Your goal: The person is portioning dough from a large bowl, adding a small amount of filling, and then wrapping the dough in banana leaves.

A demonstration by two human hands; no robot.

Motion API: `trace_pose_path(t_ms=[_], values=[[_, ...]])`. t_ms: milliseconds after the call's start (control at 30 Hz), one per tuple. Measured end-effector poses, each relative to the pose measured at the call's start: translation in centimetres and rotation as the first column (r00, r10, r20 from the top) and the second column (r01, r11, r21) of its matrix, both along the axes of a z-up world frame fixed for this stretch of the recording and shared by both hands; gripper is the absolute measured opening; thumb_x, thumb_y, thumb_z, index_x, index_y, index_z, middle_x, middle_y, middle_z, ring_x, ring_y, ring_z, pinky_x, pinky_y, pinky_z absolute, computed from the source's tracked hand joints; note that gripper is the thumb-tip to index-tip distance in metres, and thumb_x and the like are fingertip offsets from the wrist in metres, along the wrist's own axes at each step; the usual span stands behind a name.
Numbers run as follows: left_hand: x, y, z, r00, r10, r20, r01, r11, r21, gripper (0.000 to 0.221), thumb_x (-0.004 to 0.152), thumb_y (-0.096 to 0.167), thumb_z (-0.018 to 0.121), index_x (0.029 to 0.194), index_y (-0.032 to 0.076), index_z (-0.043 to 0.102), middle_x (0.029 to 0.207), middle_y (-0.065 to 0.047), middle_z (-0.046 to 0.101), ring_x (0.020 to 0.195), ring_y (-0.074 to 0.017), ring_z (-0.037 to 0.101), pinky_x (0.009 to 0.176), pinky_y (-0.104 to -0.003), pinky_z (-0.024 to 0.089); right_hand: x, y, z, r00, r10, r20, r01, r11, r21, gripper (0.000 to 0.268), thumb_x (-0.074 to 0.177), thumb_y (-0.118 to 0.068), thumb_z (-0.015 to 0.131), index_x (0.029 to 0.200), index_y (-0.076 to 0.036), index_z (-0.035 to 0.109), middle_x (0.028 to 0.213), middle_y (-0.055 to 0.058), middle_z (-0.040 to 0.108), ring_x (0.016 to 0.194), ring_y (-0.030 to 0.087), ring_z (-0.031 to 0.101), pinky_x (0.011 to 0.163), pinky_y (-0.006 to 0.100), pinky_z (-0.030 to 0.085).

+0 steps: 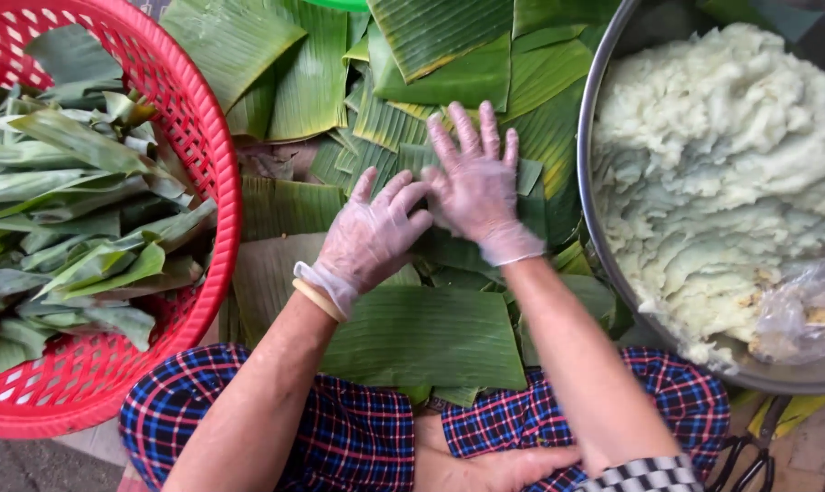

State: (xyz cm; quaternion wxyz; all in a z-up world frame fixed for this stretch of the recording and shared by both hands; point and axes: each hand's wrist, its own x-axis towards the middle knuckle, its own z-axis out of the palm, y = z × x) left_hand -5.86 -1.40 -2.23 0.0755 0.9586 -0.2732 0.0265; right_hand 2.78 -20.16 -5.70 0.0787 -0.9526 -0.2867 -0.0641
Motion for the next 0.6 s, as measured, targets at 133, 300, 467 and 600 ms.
trace_pose_path(t_ms=[133,300,467,600], values=[[-1.7,0.1,0.4,0.995,0.099,0.008,-0.096,0.984,-0.152,0.031,0.078,0.039,0.080,0.103,0.023,0.068,0.120,0.000,0.067,0.130,-0.0262,0.059,0.112,-0.063,0.037,-2.7,-3.6,4.3,0.944,0.107,-0.313,-0.102,0.994,0.030,0.077,0.097,-0.072,0.034,0.162,-0.030,0.029,0.169,0.011,0.019,0.154,0.042,0.012,0.117,0.072,0.021],[-0.8,-0.3,-0.8,0.948,0.247,-0.201,-0.309,0.864,-0.398,0.018,0.085,0.041,0.078,0.096,0.030,0.071,0.110,0.011,0.070,0.128,-0.0147,0.058,0.112,-0.057,0.036,-6.9,-8.5,6.9,0.863,0.066,-0.501,-0.202,0.954,-0.221,0.108,0.072,-0.081,0.066,0.158,-0.025,0.035,0.168,0.011,0.024,0.153,0.046,0.019,0.113,0.074,0.025],[0.2,-0.1,-2.3,0.801,0.427,-0.419,-0.587,0.697,-0.412,0.012,0.083,0.051,0.074,0.080,0.040,0.071,0.087,0.017,0.068,0.102,-0.0114,0.062,0.101,-0.040,0.040,-7.6,-11.5,4.5,0.946,-0.185,-0.266,0.232,0.960,0.156,0.015,0.099,-0.041,0.070,0.090,-0.030,0.074,0.095,-0.016,0.070,0.101,0.010,0.068,0.092,0.026,0.055],[0.4,-0.2,-2.2,0.714,0.476,-0.513,-0.675,0.662,-0.326,0.016,0.080,0.054,0.073,0.076,0.038,0.072,0.083,0.013,0.067,0.097,-0.0133,0.064,0.098,-0.037,0.041,-7.3,-9.6,5.0,0.977,-0.184,-0.110,0.192,0.979,0.065,0.018,0.099,-0.036,0.072,0.089,-0.022,0.069,0.088,-0.004,0.063,0.091,0.019,0.067,0.079,0.034,0.057]])
